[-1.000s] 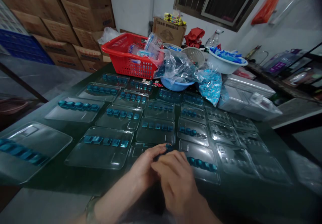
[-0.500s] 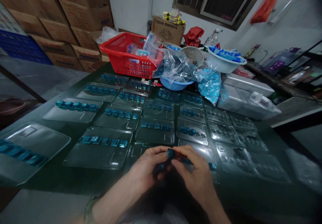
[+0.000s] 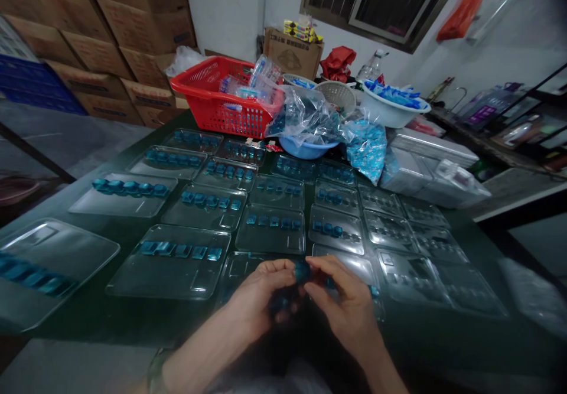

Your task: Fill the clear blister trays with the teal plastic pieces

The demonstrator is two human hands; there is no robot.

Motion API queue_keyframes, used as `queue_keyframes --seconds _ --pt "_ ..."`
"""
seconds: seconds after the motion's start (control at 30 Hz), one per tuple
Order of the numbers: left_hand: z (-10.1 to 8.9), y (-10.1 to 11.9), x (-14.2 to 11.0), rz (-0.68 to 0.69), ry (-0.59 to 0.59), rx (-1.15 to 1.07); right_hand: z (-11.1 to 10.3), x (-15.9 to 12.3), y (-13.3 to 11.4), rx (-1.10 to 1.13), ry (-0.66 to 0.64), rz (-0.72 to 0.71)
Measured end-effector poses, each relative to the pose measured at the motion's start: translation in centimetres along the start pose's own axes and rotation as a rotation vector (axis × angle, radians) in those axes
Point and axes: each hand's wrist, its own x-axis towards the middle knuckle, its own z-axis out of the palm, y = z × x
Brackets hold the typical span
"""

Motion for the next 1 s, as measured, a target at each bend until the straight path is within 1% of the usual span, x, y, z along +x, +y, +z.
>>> queue_keyframes --seconds 0.1,0.17,0.27,0.37,0.5,0.57,0.63,0.73,0.83,0.9,1.0 --pt "-0.5 -0.5 0.4 0.013 -0.067 0.049 -0.3 0.1 0.0 0.019 -0.032 -0.011" --pt "-0.7 -0.8 0.7 0.025 -0.078 0.086 -0.3 0.2 -0.2 0.027 -0.050 -0.017" --pt "-0.8 -1.0 0.9 0.047 -0.029 0.145 -0.3 0.2 -0.4 0.046 -0.066 0.017" --pt "-0.4 -0.8 0.8 0.099 0.072 0.206 -0.3 0.2 -0.5 0.099 -0.051 0.079" --pt "-0.1 -0.5 0.6 0.188 0.140 0.296 -0.3 0.3 -0.4 0.213 -0.046 0.225" --pt "0.0 -0.4 0.5 0.178 0.156 0.317 -0.2 0.4 -0.2 0.261 -0.047 0.279" --pt "-0.1 -0.4 0.6 0.145 0.165 0.304 0.1 0.3 -0.1 0.284 -0.030 0.288" --pt "-0.2 -0.5 0.9 0.096 0.150 0.238 0.6 0.1 -0.2 0.296 -0.003 0.287" --pt "-0.4 -0.8 1.4 0.053 0.104 0.194 0.5 0.0 -0.5 0.311 0.010 0.328" --pt "-0.5 -0.8 1.7 0.036 0.046 0.184 -0.1 0.2 -0.3 0.289 0.038 0.359" --pt "-0.5 -0.3 1.8 0.033 -0.008 0.156 -2.3 1.2 1.3 0.188 0.171 0.370"
